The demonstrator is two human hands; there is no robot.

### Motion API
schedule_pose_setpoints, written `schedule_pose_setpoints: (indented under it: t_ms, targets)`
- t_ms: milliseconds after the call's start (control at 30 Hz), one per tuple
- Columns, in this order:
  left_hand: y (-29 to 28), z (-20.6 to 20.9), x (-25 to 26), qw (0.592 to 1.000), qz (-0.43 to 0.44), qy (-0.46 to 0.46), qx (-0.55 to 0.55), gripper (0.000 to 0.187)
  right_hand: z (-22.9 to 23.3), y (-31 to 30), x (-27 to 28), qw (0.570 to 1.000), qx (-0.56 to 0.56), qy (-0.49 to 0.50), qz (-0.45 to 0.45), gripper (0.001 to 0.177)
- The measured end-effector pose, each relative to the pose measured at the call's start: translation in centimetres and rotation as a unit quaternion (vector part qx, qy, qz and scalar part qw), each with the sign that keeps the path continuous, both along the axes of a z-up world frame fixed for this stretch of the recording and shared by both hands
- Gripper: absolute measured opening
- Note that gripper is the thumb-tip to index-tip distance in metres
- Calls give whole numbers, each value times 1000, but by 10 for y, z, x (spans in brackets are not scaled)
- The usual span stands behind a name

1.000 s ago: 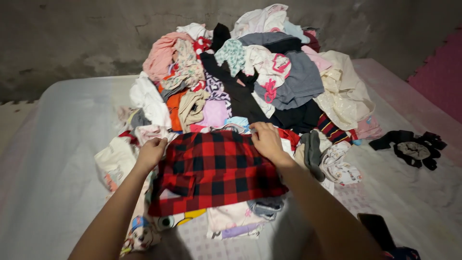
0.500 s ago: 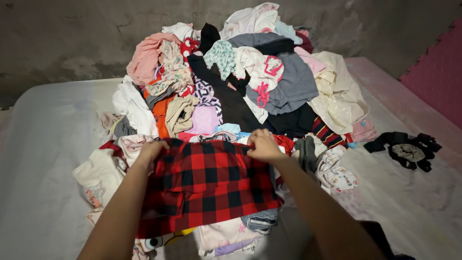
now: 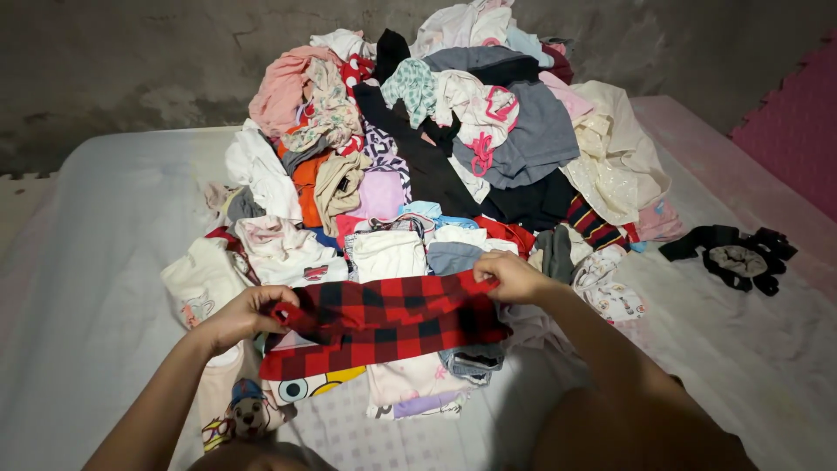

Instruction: The person sits on a bed and folds various pieces of children's clothing, including shirts, pants, and a plaid garment. They pick up each item, unfold it, smooth it out, and fold it into a neat stack on the bed.

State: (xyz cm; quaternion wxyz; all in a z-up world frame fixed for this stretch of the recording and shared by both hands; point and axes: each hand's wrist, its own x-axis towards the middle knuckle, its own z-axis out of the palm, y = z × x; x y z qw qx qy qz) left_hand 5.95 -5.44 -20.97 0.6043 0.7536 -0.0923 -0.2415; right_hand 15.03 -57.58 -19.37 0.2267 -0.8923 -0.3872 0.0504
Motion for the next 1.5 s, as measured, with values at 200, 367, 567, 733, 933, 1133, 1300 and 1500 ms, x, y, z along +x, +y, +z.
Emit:
schedule_pose_setpoints:
  t_ms: [200,367,567,733,933,1133,1300,1500]
  targets:
    - [1,-8,-15,990,-71,-11,124,43,9,2,-27,988,-116,-40,92,43]
    - [-2,-6,-37,979,-19,-48,200,39,30,49,-47,995,42,-82,26,24]
    - [-10,-9,-57,988,76,-71,112,25,14,195,-124,971,214,98,-37,33]
    - [-25,-5,-69,987,123,-70,78,18,-7,252,-151,972,203,38,-108,44]
    - [-39,-1,-73,963,203,-123,131,18,-24,257,-135,942,301,86,-117,20]
    - [-53,1,-80,943,248,-166,150,28,-15,269,-140,943,299,87,-117,26]
    - [-58,18,-90,919,262,-229,189,20,-5,267,-147,938,288,95,-167,18]
    - [-66,30,-97,901,222,-296,225,22,-4,260,-152,948,142,-269,95,33]
